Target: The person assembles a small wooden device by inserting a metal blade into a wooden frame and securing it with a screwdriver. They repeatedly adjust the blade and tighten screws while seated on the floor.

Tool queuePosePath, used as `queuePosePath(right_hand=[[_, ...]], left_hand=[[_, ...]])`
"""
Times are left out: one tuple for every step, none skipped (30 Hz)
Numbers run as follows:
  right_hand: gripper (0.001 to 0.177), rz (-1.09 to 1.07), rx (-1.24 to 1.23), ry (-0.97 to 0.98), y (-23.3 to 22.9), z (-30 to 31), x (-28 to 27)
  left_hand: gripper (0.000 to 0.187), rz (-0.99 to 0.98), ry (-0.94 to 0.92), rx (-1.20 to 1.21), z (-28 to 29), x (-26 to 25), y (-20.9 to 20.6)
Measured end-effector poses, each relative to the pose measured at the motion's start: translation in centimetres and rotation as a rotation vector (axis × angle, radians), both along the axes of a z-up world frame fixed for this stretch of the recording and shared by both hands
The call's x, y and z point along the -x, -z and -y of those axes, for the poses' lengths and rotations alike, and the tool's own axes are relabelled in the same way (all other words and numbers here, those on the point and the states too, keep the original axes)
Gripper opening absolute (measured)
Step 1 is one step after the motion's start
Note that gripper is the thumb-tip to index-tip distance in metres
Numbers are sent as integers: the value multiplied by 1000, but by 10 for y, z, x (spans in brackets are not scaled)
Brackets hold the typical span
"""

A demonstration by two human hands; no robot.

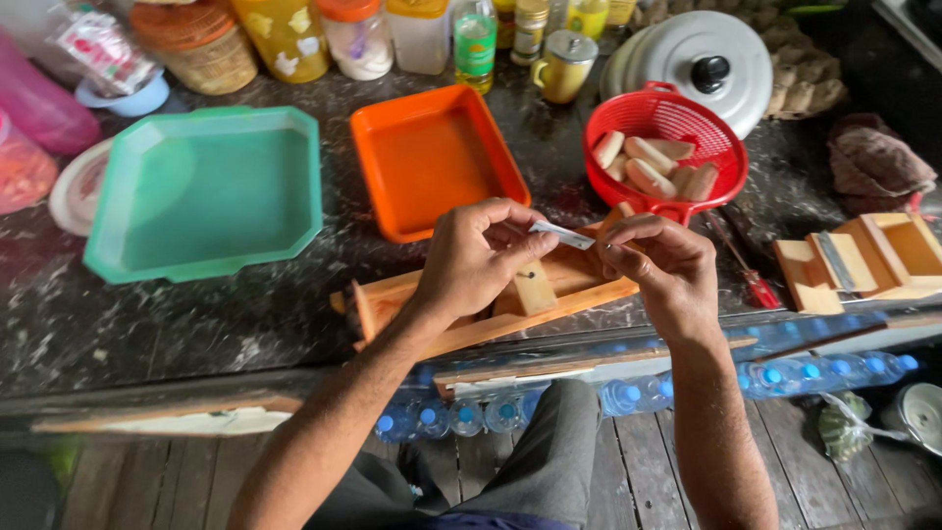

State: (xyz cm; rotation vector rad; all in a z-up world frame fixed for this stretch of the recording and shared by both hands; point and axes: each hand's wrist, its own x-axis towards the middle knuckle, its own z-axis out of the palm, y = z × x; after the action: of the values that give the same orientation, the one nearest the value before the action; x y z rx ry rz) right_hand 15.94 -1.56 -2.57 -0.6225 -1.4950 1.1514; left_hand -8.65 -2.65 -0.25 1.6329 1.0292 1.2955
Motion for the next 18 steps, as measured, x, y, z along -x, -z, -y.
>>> queuePosePath(right_hand=[[6, 12, 4, -3, -1, 1, 7], [6, 25, 7, -3, -2, 2, 14], [7, 38, 9, -3, -4, 3, 20], [8, 53, -24, -16, -5, 4, 27], [8, 69, -57, -29, -6, 5, 33], [9, 84, -87, -43, -6, 7, 40], [9, 95, -90, -57, -7, 9, 46], [10, 103, -95, -69, -7, 10, 52], [10, 111, -100, -81, -7, 10, 58], [10, 126, -102, -79, -7, 12, 63], [10, 142, -104, -77, -6, 13, 68], [10, 157, -106, -71, -5, 14, 72], [10, 166, -110, -84, -4, 14, 75], [10, 175, -115, -97, -3, 14, 78], [10, 185, -120, -109, -2, 15, 79], [10, 174, -76, -116, -1, 15, 80], [10, 162, -33, -123, 1, 16, 81], [11, 151, 9, -130, 3, 16, 81]], left_hand=[[17, 32, 31, 6, 1, 7, 0], [18, 65, 66, 9, 3, 12, 0], [18, 39, 40, 17, 5, 17, 0], [19, 14, 16, 25, 7, 20, 1], [20, -12, -8, 33, 8, 23, 2], [20, 14, -9, 19, 12, 24, 4], [20, 39, -11, 5, 16, 25, 6], [20, 61, -10, -12, 19, 26, 7], [19, 41, -25, -50, 22, 29, 8], [19, 24, -37, -84, 27, 30, 9], [18, 5, -49, -119, 31, 32, 11], [17, -3, -56, -136, 34, 33, 11], [16, -11, -63, -153, 37, 34, 12], [15, -18, -70, -171, 39, 35, 12], [14, -51, -101, -194, 40, 36, 13], [13, -85, -133, -219, 41, 37, 13], [11, -119, -164, -243, 42, 38, 14], [11, -159, -198, -302, 42, 39, 15]])
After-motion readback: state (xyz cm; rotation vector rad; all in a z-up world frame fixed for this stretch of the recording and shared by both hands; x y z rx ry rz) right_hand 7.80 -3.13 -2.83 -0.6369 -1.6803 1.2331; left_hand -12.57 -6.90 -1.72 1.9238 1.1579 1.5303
